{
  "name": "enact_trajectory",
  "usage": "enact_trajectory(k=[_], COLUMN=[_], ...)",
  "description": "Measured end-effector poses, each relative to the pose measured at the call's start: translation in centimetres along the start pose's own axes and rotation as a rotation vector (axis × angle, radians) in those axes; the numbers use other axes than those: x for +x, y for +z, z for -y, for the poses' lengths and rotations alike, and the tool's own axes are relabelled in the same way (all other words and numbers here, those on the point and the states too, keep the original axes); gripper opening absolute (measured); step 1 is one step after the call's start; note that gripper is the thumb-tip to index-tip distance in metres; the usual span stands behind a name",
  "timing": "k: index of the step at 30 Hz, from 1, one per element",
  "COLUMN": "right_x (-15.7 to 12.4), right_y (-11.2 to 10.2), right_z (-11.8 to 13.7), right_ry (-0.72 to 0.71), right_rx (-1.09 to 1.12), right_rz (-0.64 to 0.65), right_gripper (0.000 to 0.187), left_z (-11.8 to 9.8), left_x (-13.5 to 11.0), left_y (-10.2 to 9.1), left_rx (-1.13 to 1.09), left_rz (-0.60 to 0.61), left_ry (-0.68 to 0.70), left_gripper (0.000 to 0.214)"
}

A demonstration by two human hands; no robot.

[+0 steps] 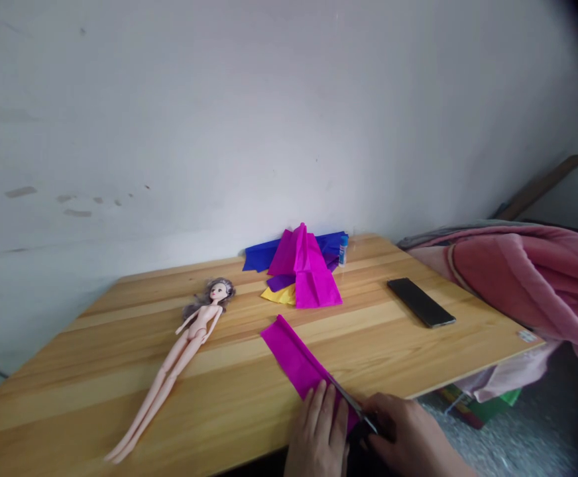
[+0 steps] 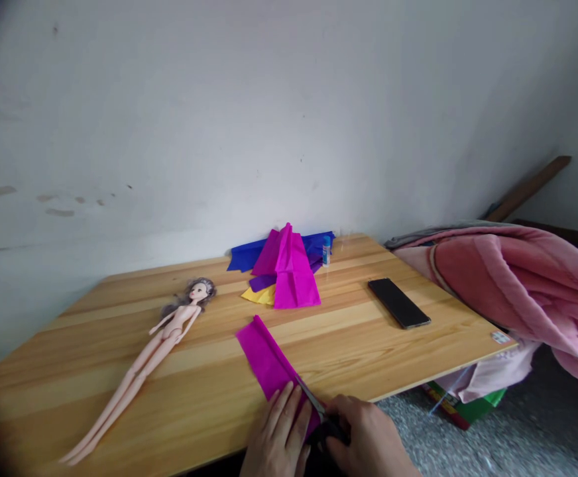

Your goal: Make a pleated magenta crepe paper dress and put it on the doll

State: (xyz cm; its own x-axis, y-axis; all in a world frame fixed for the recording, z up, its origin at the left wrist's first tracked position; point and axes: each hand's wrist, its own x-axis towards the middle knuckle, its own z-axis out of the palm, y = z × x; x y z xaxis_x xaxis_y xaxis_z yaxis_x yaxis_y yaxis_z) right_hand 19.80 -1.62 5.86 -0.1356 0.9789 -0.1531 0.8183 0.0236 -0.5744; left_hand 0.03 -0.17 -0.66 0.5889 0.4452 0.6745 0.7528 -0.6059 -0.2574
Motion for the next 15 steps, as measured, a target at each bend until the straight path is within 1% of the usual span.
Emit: enact_trajectory(k=[6, 11, 15], right_x=[0.0, 0.0, 0.0], right_y=[0.4, 0.0, -0.3], right_z=[-0.4, 0.3, 0.9], right_ry=[0.0, 0.007, 0.01], right_rx=[0.026, 0.009, -0.043], right_rz=[0.004, 0.007, 0.004], right_gripper=[0.032, 0.03, 0.026], left_z=[-0.1, -0.6, -0.7], left_x=[0.0, -0.1, -0.1], left_y=[0.1, 0.9, 1.1], left_rx=[-0.014, -0.06, -0.073], left_rz=[-0.016, -0.111, -0.091], left_ry=[-0.014, -0.086, -0.085], left_gripper=[0.035, 0.032, 0.036])
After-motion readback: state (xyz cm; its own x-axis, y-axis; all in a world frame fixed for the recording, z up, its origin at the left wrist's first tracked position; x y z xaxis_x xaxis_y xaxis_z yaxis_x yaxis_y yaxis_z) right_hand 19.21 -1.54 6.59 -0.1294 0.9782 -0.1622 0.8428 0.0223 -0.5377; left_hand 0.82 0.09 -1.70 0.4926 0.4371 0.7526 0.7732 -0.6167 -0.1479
